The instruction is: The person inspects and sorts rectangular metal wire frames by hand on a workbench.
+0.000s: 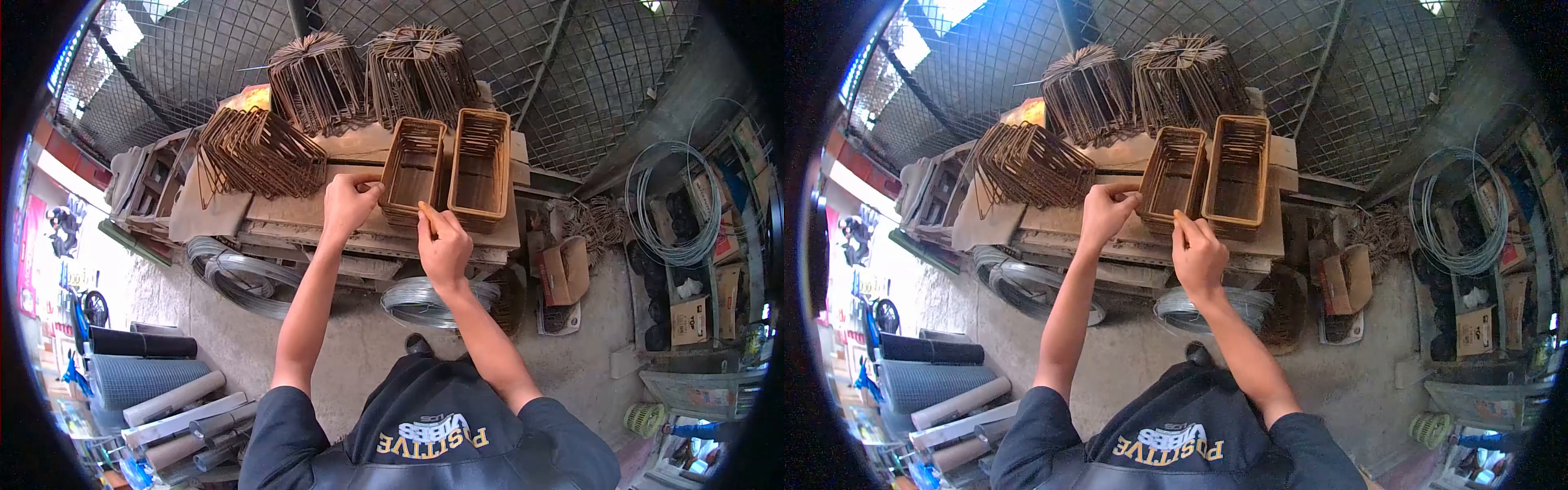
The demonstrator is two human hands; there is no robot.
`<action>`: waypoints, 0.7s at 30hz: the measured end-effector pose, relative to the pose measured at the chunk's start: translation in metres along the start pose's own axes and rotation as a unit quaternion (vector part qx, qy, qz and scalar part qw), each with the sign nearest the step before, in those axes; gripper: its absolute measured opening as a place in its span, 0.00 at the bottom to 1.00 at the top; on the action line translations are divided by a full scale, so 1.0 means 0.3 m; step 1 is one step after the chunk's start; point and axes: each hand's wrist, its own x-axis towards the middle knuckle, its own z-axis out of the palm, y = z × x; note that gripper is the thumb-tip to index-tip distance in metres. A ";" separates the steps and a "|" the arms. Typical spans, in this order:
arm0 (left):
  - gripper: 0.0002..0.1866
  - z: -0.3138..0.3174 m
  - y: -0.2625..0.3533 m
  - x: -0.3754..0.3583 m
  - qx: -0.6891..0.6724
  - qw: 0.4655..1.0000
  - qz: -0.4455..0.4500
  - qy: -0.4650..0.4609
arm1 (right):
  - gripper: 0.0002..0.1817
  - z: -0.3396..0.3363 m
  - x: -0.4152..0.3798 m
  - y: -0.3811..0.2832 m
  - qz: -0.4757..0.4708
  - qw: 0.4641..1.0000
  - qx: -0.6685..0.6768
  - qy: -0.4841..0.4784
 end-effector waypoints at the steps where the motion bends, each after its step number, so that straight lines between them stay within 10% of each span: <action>1: 0.16 0.002 -0.001 -0.003 0.005 1.000 -0.014 -0.001 | 0.11 -0.004 -0.002 -0.002 0.005 1.000 0.003 0.001; 21: 0.17 0.020 0.042 -0.074 0.045 0.999 0.016 0.024 | 0.20 -0.084 -0.042 0.030 0.017 0.996 0.024 -0.085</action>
